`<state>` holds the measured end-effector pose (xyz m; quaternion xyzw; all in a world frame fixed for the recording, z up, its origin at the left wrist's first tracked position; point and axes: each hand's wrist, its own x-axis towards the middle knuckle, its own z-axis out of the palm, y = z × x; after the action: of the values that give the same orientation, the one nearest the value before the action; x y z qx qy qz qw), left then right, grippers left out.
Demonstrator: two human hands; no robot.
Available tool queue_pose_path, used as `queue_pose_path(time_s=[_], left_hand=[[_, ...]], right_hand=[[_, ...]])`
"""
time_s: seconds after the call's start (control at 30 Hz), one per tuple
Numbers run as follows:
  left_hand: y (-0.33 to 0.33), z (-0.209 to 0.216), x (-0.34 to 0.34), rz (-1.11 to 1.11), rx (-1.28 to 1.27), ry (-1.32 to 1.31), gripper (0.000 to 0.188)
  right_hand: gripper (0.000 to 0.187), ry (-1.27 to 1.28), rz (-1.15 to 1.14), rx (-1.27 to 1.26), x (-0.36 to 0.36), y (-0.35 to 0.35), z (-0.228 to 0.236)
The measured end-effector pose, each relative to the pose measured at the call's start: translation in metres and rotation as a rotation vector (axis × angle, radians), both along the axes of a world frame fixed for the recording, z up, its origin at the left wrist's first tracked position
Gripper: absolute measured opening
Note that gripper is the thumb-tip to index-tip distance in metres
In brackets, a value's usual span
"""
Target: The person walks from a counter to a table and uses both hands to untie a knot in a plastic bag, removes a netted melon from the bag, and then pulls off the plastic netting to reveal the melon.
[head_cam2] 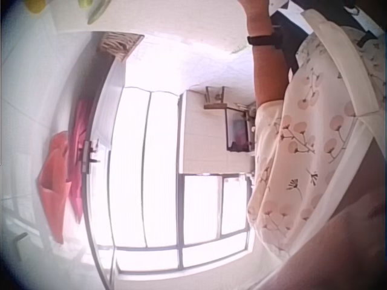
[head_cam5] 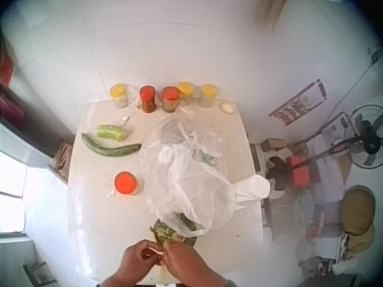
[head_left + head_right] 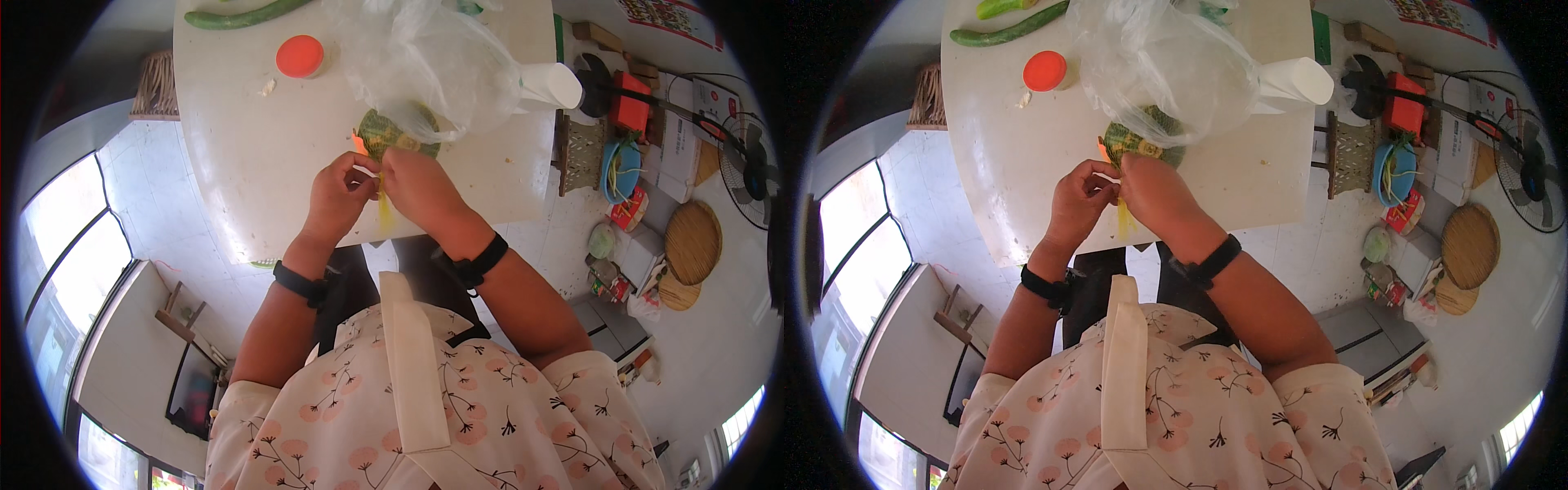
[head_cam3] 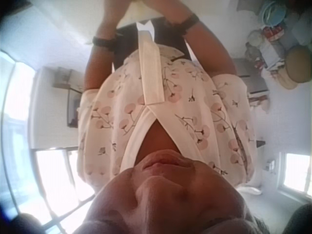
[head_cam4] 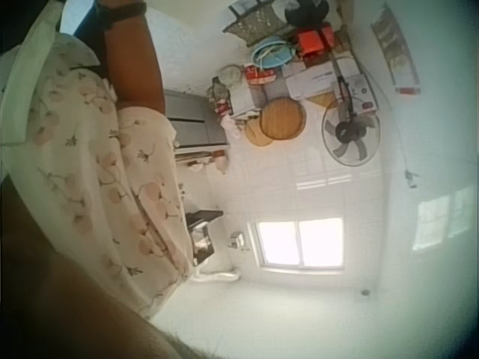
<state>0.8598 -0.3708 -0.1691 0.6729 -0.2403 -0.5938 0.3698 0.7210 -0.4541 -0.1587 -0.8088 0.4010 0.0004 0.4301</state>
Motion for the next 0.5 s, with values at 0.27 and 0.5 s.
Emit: queue_pose_path(time_s=[0.27, 0.5], left_hand=[[-0.002, -0.013, 0.009, -0.113, -0.096, 0.083, 0.013], [-0.003, -0.015, 0.014, -0.162, -0.049, 0.147, 0.012]], right_hand=[[0.01, -0.038, -0.351, 0.249, -0.002, 0.016, -0.008], [0.009, -0.044, -0.507, 0.331, -0.002, 0.022, -0.01]])
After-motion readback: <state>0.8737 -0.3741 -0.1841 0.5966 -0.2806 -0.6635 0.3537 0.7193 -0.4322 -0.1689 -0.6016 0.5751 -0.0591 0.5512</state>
